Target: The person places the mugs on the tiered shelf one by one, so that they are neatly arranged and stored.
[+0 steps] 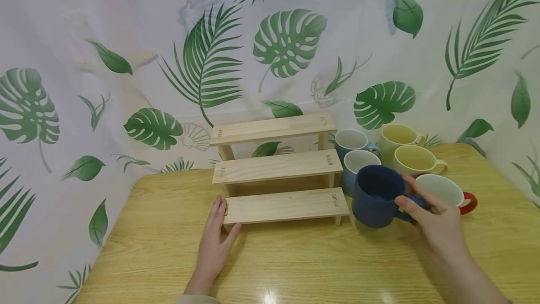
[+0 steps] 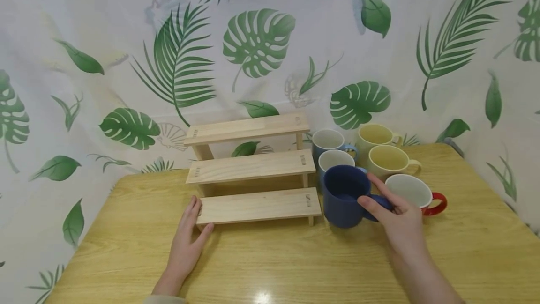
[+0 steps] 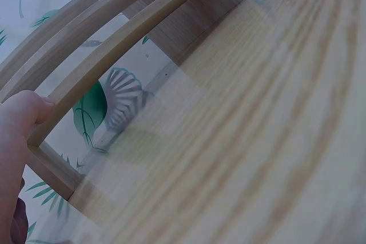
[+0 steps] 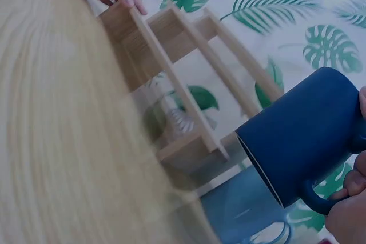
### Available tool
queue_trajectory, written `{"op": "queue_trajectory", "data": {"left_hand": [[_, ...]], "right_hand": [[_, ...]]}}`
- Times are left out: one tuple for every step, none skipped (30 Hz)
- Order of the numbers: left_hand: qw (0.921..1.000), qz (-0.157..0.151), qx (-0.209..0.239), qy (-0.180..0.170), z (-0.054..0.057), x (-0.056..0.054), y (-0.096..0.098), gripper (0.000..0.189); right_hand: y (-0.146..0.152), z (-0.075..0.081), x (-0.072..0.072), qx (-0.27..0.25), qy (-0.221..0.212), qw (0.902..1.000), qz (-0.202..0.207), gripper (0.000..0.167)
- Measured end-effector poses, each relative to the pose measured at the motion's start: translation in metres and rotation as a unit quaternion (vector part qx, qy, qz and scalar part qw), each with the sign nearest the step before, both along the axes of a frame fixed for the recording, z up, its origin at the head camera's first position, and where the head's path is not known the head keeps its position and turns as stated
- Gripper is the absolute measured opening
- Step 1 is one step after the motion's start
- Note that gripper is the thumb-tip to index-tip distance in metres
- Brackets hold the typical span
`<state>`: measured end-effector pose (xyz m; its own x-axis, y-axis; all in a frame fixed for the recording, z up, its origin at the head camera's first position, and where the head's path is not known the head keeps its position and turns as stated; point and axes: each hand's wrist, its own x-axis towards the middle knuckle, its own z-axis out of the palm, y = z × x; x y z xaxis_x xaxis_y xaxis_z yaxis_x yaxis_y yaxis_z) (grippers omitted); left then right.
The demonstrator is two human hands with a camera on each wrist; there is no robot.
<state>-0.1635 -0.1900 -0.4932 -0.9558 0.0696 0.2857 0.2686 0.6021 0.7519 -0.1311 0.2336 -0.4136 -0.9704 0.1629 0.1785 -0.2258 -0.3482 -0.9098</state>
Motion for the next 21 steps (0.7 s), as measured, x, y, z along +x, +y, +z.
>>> {"op": "queue_trajectory", "data": {"left_hand": [[1.0000, 0.000, 0.001, 0.001, 0.000, 0.000, 0.000, 0.071], [1.0000, 0.000, 0.000, 0.002, 0.000, 0.000, 0.000, 0.071], [1.0000, 0.001, 0.000, 0.002, 0.001, 0.000, 0.000, 0.071], [1.0000, 0.001, -0.001, 0.002, 0.000, 0.000, 0.000, 0.072], [1.0000, 0.001, -0.001, 0.002, 0.001, -0.001, 0.000, 0.072], [1.0000, 0.001, 0.000, 0.001, 0.001, -0.001, 0.000, 0.072], [1.0000, 0.001, 0.000, 0.000, 0.001, -0.001, 0.000, 0.072], [1.0000, 0.001, 0.001, -0.001, 0.001, -0.002, 0.000, 0.072], [1.0000, 0.001, 0.001, -0.001, 0.001, -0.002, 0.000, 0.072], [1.0000, 0.001, 0.002, -0.002, 0.001, -0.002, -0.001, 0.072], [1.0000, 0.001, 0.003, -0.002, 0.001, -0.002, -0.001, 0.072], [1.0000, 0.001, 0.004, -0.002, 0.000, -0.003, -0.001, 0.072], [1.0000, 0.002, 0.004, -0.002, 0.000, -0.003, -0.001, 0.072], [1.0000, 0.002, 0.004, -0.002, -0.001, -0.003, -0.001, 0.072], [1.0000, 0.003, 0.004, -0.001, -0.001, -0.003, -0.001, 0.072], [1.0000, 0.003, 0.004, -0.001, -0.002, -0.003, -0.001, 0.072], [1.0000, 0.003, 0.003, 0.000, -0.002, -0.003, -0.001, 0.073], [1.0000, 0.003, 0.003, 0.000, -0.003, -0.003, -0.002, 0.073], [1.0000, 0.002, 0.003, 0.000, -0.003, -0.003, -0.001, 0.073], [1.0000, 0.002, 0.003, 0.001, -0.003, -0.003, -0.001, 0.073], [1.0000, 0.002, 0.004, 0.001, -0.003, -0.003, -0.001, 0.073]], "right_hand": [[-0.001, 0.005, 0.000, -0.008, 0.001, 0.9999, 0.012, 0.044], [-0.002, 0.009, -0.001, -0.016, 0.002, 0.9996, 0.022, 0.045], [-0.004, 0.013, -0.001, -0.018, -0.001, 0.9995, 0.028, 0.045], [-0.005, 0.017, -0.002, -0.012, -0.005, 0.9995, 0.029, 0.045], [-0.007, 0.021, -0.003, -0.005, -0.015, 0.9995, 0.027, 0.045], [-0.009, 0.025, -0.004, 0.006, -0.024, 0.9995, 0.022, 0.045], [-0.012, 0.029, -0.005, 0.016, -0.030, 0.9993, 0.016, 0.046], [-0.014, 0.031, -0.007, 0.023, -0.029, 0.9992, 0.013, 0.046], [-0.017, 0.034, -0.008, 0.032, -0.030, 0.9990, 0.010, 0.046], [-0.019, 0.036, -0.010, 0.033, -0.025, 0.9991, 0.013, 0.046], [-0.022, 0.038, -0.012, 0.032, -0.016, 0.9992, 0.017, 0.047], [-0.024, 0.040, -0.015, 0.034, -0.009, 0.9992, 0.021, 0.047], [-0.027, 0.041, -0.017, 0.034, -0.002, 0.9991, 0.026, 0.048], [-0.029, 0.043, -0.019, 0.038, 0.003, 0.9988, 0.031, 0.048], [-0.031, 0.044, -0.021, 0.044, 0.004, 0.9985, 0.033, 0.048], [-0.033, 0.046, -0.023, 0.049, 0.005, 0.9982, 0.034, 0.048], [-0.036, 0.048, -0.025, 0.055, 0.006, 0.9978, 0.035, 0.048], [-0.038, 0.050, -0.027, 0.058, 0.005, 0.9975, 0.039, 0.049], [-0.040, 0.052, -0.029, 0.060, 0.007, 0.9973, 0.041, 0.049], [-0.042, 0.054, -0.031, 0.061, 0.007, 0.9971, 0.044, 0.050], [-0.045, 0.056, -0.033, 0.062, 0.005, 0.9970, 0.047, 0.050]]}}
